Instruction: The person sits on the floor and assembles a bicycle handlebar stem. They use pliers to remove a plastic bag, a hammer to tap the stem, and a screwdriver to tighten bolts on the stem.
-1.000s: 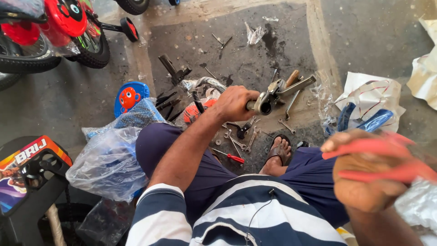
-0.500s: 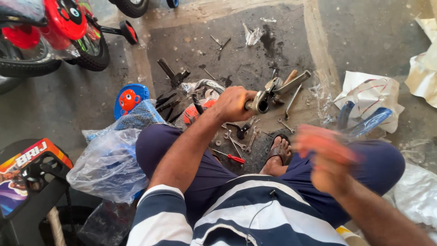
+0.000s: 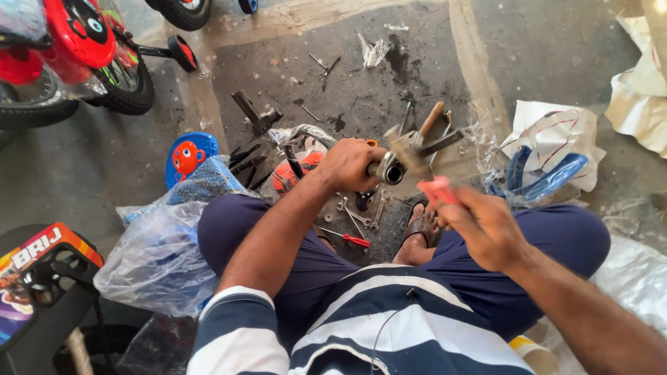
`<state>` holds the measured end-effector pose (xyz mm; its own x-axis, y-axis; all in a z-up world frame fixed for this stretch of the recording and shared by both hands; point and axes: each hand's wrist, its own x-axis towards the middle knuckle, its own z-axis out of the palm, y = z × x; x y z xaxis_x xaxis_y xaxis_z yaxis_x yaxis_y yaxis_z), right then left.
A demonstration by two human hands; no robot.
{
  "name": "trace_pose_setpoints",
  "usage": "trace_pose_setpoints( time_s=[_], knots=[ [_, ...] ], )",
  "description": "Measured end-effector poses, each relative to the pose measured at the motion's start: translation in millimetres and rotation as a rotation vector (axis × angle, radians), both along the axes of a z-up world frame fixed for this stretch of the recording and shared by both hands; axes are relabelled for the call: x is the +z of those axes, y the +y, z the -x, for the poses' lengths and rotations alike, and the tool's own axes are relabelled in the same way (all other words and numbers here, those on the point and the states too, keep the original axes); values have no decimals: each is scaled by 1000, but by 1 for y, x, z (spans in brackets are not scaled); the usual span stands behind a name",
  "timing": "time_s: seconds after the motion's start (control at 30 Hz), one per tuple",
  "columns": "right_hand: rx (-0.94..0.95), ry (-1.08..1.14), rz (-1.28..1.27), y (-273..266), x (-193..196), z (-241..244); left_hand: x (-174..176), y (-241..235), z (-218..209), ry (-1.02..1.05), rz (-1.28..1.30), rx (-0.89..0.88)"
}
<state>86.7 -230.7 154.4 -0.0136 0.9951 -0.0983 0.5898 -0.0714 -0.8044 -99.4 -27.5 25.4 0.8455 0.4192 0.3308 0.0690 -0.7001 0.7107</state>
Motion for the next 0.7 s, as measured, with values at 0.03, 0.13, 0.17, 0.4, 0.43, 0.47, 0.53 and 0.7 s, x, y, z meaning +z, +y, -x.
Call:
trace_pose_setpoints(
  time_s=[0.03,0.13,0.17,0.4,0.43,0.47,0.53,0.7],
  knots=[
    [-4,210,-176,-1,3,-2,0,0,0,-9,18,7],
    [-152,803,-430,-9,15,3,-6,3,1,26,47,-2],
    [-226,989,-465,-9,17,6,-8,0,2,15,53,-5],
    [-171,87,189,6,20,2,-10,1,-4,-22,5,-39],
    [-206,306,48,3,22,-1,-10,5,-2,-14,36,-42],
    [-66,503,-201,-4,25,-6,-11,4,-2,8,62,-52],
    [22,830,-440,-10,22,-7,-10,5,-2,50,108,-64],
    [86,-48,-136,6,-6,-5,5,0,-4,-176,-9,-69]
  ],
)
